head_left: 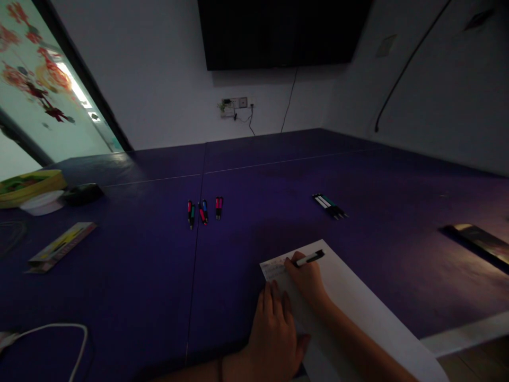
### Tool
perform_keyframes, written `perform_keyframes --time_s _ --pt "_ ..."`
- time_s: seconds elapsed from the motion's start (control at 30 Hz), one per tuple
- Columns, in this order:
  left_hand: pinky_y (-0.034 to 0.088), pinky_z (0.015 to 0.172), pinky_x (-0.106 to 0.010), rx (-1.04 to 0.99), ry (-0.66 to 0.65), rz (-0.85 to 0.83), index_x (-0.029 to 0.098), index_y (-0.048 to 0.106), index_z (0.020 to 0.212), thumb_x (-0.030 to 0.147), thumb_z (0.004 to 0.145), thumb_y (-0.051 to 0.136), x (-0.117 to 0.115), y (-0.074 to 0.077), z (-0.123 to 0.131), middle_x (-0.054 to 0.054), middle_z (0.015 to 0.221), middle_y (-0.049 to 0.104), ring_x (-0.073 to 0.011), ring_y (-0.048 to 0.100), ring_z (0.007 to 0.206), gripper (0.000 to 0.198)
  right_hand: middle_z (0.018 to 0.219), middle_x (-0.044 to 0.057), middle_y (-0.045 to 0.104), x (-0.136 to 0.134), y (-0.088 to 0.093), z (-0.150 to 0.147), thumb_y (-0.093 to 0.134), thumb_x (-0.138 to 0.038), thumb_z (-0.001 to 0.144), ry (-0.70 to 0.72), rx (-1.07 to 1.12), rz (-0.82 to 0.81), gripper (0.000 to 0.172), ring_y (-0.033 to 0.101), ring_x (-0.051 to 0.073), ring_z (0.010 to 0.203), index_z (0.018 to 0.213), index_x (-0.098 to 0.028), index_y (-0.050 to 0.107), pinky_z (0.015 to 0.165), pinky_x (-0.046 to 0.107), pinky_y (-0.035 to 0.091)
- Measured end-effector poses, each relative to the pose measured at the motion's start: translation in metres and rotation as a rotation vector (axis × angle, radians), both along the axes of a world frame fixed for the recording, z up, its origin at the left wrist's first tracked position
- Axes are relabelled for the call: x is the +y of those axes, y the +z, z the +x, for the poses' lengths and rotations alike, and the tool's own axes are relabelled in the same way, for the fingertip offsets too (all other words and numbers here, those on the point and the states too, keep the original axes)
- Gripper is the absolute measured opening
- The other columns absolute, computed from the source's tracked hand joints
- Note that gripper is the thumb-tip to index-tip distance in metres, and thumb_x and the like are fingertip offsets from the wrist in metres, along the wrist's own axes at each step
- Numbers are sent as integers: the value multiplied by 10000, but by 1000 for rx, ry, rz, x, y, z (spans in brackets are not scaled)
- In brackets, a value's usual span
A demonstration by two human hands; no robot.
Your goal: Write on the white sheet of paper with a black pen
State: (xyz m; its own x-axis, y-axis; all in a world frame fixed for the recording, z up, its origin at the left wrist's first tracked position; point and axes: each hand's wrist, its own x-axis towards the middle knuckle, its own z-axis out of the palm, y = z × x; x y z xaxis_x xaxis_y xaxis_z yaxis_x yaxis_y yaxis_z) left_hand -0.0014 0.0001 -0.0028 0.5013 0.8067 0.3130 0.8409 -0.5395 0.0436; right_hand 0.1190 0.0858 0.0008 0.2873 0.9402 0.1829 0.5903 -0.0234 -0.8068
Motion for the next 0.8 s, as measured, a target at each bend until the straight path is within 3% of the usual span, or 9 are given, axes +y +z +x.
perform_keyframes --time_s 0.8 --pt "359 850 -410 -1 -5 29 16 479 1137 548 788 291 1 -2 -1 -238 1179 462 -324 398 1108 664 387 -34 400 0 -2 1 425 -306 619 -24 -4 -6 188 374 101 400 469 -208 369 418 225 269"
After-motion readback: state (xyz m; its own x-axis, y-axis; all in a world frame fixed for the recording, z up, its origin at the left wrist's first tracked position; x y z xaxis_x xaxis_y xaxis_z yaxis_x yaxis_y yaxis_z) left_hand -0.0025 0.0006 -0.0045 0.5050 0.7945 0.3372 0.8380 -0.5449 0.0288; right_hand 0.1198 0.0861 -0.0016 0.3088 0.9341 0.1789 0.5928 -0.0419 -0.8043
